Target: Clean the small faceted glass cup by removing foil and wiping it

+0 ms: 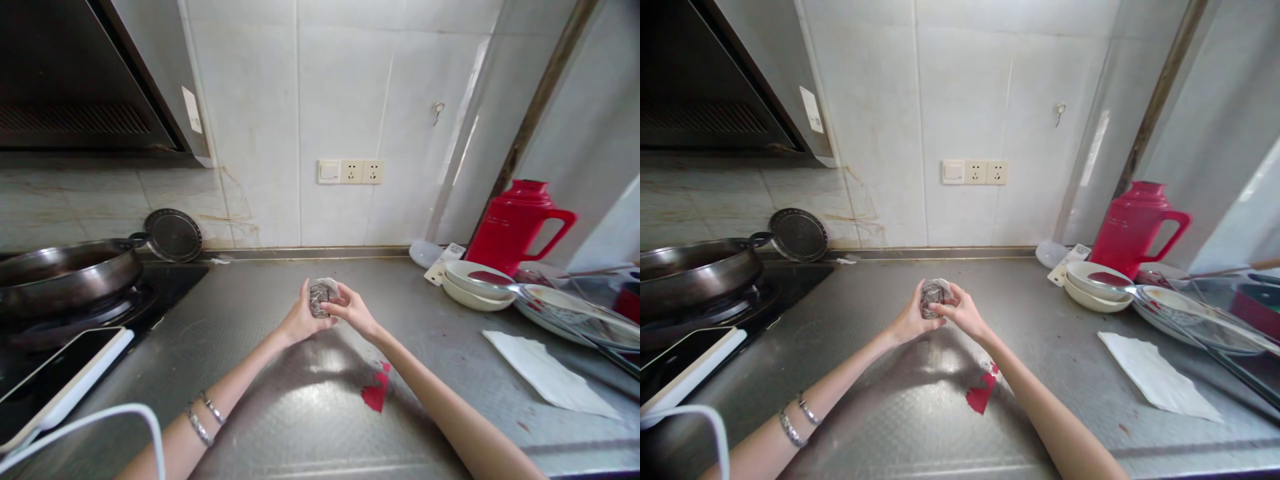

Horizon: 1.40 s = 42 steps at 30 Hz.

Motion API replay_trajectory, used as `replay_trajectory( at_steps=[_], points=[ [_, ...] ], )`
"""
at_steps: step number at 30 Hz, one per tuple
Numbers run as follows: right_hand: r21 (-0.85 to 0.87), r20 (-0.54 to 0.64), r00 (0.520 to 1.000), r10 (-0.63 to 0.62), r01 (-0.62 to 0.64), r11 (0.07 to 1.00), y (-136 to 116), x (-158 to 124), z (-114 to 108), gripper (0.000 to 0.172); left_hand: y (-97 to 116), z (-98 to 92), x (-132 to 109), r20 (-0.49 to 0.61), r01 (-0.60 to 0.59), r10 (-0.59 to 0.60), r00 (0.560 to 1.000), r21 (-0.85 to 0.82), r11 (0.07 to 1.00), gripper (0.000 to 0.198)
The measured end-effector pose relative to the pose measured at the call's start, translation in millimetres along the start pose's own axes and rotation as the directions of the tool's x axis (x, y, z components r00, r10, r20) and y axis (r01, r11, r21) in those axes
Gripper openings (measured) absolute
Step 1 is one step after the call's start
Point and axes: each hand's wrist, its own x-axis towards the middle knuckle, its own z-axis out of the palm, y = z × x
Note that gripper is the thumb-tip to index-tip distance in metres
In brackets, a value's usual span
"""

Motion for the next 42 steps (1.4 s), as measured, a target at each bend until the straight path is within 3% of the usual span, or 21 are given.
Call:
replay_trajectory(
  at_steps=[3, 7, 12, 16, 21, 24, 27, 30, 37, 40, 42],
  points=[
    [0.043, 0.001, 0.995, 0.100, -0.100, 0.994, -2, 0, -3, 0.048, 1, -5.3, -1, 0.042, 0.011, -0.019, 0.999, 0.180, 0.984, 0.132],
    [0.119, 0.032, 0.977, 0.210, -0.213, 0.970, -1, 0, -6, 0.038, 3, -9.7, -2, -0.020, -0.040, 0.048, 0.999, 0.296, 0.954, 0.131],
    [0.171, 0.034, 0.965, 0.261, -0.263, 0.949, 0, 0, -5, 0.038, 1, -7.2, -2, -0.034, -0.150, 0.167, 0.985, 0.294, 0.944, 0.105],
    [0.160, 0.018, 0.959, 0.282, -0.281, 0.946, 3, 1, -5, 0.036, 0, -3.6, -2, -0.025, -0.134, 0.142, 0.990, 0.208, 0.969, 0.085],
    [0.125, -0.027, 0.944, 0.329, -0.324, 0.938, 13, 5, -11, 0.040, -2, 1.9, -3, -0.049, -0.134, 0.137, 0.989, 0.066, 0.989, 0.080],
    [-0.050, -0.116, 0.968, 0.223, -0.230, 0.972, 20, 10, -15, 0.042, -5, 4.8, -3, -0.078, -0.147, 0.149, 0.986, 0.033, 0.989, 0.081],
    [-0.258, -0.194, 0.981, -0.029, -0.022, 0.966, 22, 13, -14, 0.047, -9, 6.3, -3, -0.081, -0.178, 0.181, 0.980, 0.041, 0.983, 0.080],
    [-0.423, -0.192, 0.952, -0.238, 0.138, 0.896, 21, 9, -9, 0.045, -12, 5.9, -2, -0.100, -0.189, 0.195, 0.976, 0.068, 0.980, 0.082],
    [-0.607, -0.113, 0.847, -0.520, 0.356, 0.711, 15, -5, 1, 0.026, -17, 2.3, 1, -0.148, -0.162, 0.179, 0.973, 0.122, 0.979, 0.080],
    [-0.597, -0.087, 0.808, -0.583, 0.427, 0.680, 9, -3, -4, 0.024, -15, 2.3, 1, -0.149, -0.167, 0.187, 0.971, 0.140, 0.976, 0.076],
    [-0.588, -0.154, 0.809, -0.567, 0.386, 0.711, 7, -1, -8, 0.024, -14, 3.2, 0, -0.142, -0.189, 0.213, 0.967, 0.165, 0.968, 0.074]
  ],
)
